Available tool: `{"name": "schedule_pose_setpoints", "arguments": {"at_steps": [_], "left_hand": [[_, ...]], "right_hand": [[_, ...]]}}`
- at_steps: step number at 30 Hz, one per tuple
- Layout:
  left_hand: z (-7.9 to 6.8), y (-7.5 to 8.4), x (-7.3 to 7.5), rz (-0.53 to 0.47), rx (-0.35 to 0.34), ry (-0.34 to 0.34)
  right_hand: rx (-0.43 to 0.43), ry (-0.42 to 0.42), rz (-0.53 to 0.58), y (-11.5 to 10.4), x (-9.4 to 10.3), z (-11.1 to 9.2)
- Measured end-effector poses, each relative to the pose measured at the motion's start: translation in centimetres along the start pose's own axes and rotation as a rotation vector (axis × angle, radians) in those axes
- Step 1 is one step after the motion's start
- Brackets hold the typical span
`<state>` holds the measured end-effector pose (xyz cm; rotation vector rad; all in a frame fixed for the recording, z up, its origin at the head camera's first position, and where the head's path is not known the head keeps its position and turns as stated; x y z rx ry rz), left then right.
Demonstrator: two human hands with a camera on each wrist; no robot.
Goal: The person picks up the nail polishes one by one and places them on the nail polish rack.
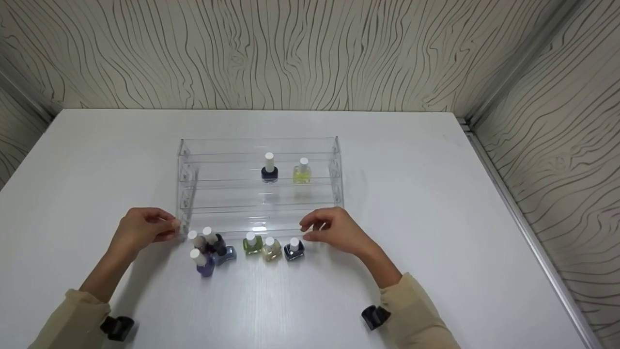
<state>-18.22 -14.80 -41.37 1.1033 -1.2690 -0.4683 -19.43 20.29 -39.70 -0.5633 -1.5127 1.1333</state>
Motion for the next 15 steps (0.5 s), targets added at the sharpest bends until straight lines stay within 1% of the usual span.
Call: {"name": "schedule_pose_setpoints", "arguments": {"at_steps": [6, 10, 14, 15], "left_hand": [[0.0, -0.1, -0.1, 0.008, 0.018, 0.005], [0.1, -0.2, -0.1, 0.018, 0.019, 0.007], [0.1, -0.3, -0.2, 0.019, 0.026, 0.003], [0.1, -0.3, -0.2, 0.018, 0.028, 0.002]], "right_hand": [[0.039, -0.041, 0.016, -0.3, -0.6, -0.4], [0.045, -0.064, 0.023, -0.5, -1.0, -0.5], [0.052, -0.077, 0.016, -1.7, -1.5, -0.7], [0.056, -0.08, 0.017, -1.7, -1.6, -0.7]]}}
Point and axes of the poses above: each hand's wrist, its own z-axis towards the middle knuckle, its own x-axis out of the back of the hand, y = z × x, the point moved 7 cm from there along z, towards the middle knuckle, and after that the axes turned 14 degrees about y, right-handed, at the moved point
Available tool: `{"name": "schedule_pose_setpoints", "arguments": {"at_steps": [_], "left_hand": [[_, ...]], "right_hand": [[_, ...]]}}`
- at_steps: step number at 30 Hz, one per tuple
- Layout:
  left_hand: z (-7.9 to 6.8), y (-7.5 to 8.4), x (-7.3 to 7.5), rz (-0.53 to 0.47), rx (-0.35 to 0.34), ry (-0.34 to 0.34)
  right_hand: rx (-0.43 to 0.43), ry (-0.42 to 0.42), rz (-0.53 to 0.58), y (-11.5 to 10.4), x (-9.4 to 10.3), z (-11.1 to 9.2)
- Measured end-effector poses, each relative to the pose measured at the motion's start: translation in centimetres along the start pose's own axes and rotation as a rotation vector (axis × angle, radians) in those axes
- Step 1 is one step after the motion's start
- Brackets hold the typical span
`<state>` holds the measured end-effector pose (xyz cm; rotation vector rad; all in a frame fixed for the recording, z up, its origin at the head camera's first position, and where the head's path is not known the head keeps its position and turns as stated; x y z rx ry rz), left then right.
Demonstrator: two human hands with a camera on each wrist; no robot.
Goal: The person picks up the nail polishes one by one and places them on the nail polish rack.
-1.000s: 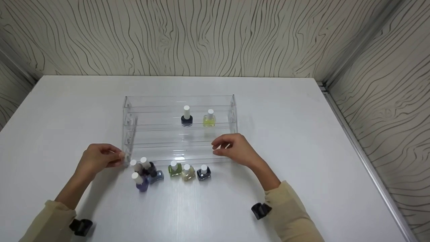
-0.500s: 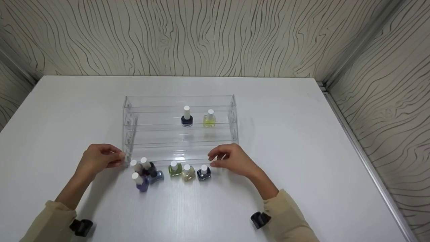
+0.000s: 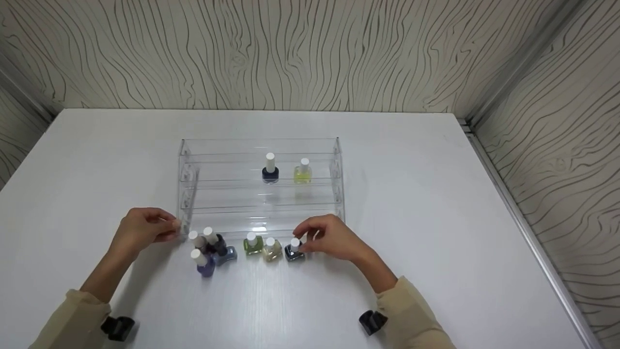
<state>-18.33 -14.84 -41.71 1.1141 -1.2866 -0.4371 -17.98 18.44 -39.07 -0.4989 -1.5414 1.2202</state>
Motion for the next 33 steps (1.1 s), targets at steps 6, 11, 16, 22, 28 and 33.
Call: {"name": "schedule_pose_setpoints", "arguments": {"at_steps": [6, 11, 16, 22, 28, 33], "left_hand": [[0.0, -0.1, 0.0, -0.004, 0.001, -0.002], [0.0, 0.0, 0.0, -0.012, 0.002, -0.004], [-0.1, 0.0, 0.0, -0.017, 0.002, -0.007], [-0.1, 0.1, 0.0, -0.015, -0.009, 0.001], [-0.1, 0.0, 0.0, -0.004, -0.007, 0.001], [-0.1, 0.0, 0.0, -0.006, -0.004, 0.001]], "right_hand": [[0.009, -0.012, 0.023, 1.6, -0.5, 0.1], [0.028, -0.008, 0.046, 1.4, -0.7, 0.1], [0.087, -0.003, 0.073, 0.9, -0.8, 0.0], [0.092, 0.005, 0.082, 0.9, -0.8, 0.0], [0.093, 0.01, 0.078, 1.1, -0.8, 0.0], [0.096, 0.013, 0.074, 1.1, -0.8, -0.1]]}}
Point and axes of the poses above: each hand's wrist, its own z-axis towards the middle knuckle, its own x-axis out of the back of the hand, y = z × x, the point moved 7 cm from there along z, towards the middle knuckle, and after that the axes turned 14 degrees about y, right-handed, at the moved point
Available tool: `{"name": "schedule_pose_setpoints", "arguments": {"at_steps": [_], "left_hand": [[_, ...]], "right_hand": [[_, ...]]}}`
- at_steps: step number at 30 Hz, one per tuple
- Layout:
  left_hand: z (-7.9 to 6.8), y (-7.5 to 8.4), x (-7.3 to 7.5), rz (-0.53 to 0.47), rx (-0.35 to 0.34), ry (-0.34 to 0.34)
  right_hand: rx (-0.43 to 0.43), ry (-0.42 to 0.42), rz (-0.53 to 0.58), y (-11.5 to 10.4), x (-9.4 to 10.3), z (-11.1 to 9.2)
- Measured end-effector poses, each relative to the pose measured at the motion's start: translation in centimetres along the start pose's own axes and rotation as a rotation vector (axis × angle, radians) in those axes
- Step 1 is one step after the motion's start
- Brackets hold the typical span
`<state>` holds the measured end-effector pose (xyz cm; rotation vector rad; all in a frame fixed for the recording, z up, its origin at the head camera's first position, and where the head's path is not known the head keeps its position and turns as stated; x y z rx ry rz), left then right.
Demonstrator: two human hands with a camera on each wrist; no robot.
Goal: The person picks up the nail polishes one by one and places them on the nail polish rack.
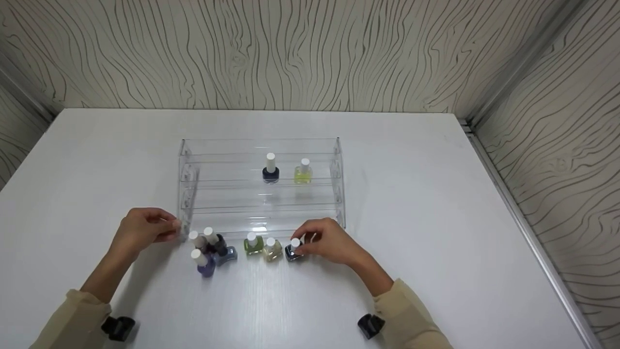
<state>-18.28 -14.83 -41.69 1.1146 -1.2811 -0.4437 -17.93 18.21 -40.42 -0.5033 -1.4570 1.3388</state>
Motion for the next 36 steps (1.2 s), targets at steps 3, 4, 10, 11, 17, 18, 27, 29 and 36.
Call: {"name": "schedule_pose_setpoints", "arguments": {"at_steps": [3, 4, 10, 11, 17, 18, 27, 29, 36], "left_hand": [[0.0, -0.01, -0.01, 0.004, 0.0, -0.002], [-0.03, 0.0, 0.01, 0.004, -0.002, -0.003], [-0.19, 0.1, 0.15, -0.02, -0.016, -0.005], [-0.21, 0.12, 0.17, -0.023, -0.019, -0.004], [-0.23, 0.21, 0.22, -0.024, -0.021, -0.003], [-0.23, 0.22, 0.22, -0.024, -0.02, -0.004], [-0.15, 0.14, 0.18, -0.024, -0.003, -0.014], [-0.12, 0.14, 0.18, -0.025, -0.002, -0.015], [-0.09, 0.12, 0.13, -0.026, 0.009, -0.023]], "right_hand": [[0.006, 0.0, 0.005, -0.06, 0.02, 0.0], [0.007, 0.001, 0.006, -0.06, 0.01, 0.01], [0.011, 0.015, -0.005, -0.16, 0.0, -0.02], [0.01, 0.018, -0.007, -0.17, -0.01, -0.03], [0.018, 0.019, -0.014, -0.15, -0.02, -0.04], [0.019, 0.02, -0.017, -0.16, 0.0, -0.04], [-0.001, 0.028, -0.03, -0.12, 0.23, 0.0], [-0.016, 0.032, -0.037, -0.42, 0.24, 0.05], [-0.04, 0.04, -0.07, -0.15, 0.61, 0.16]]}}
Point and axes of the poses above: each hand's wrist, its own z-axis towards the middle knuckle, its own x-axis out of the back of the hand, y = z × x, the point moved 7 cm from there along z, towards the middle knuckle, and after that the axes turned 14 degrees about y, right-handed, at the moved point
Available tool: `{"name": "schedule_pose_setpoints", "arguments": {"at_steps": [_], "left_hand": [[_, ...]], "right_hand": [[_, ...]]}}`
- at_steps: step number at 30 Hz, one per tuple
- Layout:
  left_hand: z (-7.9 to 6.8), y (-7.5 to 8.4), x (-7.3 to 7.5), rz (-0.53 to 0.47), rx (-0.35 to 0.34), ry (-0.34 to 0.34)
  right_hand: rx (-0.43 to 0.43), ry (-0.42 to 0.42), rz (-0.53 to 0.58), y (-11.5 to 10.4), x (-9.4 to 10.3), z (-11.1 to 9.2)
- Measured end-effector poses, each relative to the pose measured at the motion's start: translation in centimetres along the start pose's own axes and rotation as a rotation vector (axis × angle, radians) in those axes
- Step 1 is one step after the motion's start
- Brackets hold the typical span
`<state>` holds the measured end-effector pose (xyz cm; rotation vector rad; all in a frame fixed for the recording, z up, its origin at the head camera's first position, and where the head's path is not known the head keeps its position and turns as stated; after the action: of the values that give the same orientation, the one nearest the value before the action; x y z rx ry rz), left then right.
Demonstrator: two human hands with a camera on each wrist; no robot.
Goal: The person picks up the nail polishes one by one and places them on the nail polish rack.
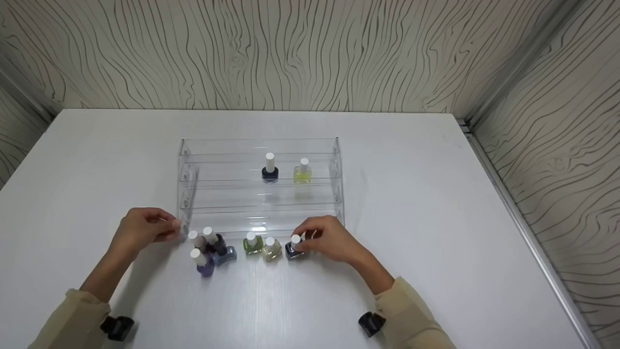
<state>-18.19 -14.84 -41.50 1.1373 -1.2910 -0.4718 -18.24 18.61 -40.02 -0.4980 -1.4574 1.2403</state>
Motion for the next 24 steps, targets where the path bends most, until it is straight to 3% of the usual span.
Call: {"name": "schedule_pose_setpoints", "arguments": {"at_steps": [24], "left_hand": [[0.1, -0.1, -0.1, 0.021, -0.004, 0.014]], "right_hand": [[-0.086, 0.011, -0.088, -0.3, 1.3, 0.5]]}}
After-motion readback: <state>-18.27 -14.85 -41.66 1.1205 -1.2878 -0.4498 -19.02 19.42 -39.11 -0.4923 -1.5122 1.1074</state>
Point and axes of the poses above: each hand's wrist, its own z-axis towards the middle knuckle, its own x-axis out of the back of the hand, y = z × x, the point moved 7 cm from there along z, towards the middle knuckle, and after that the axes turned 14 degrees about y, right-handed, at the moved point
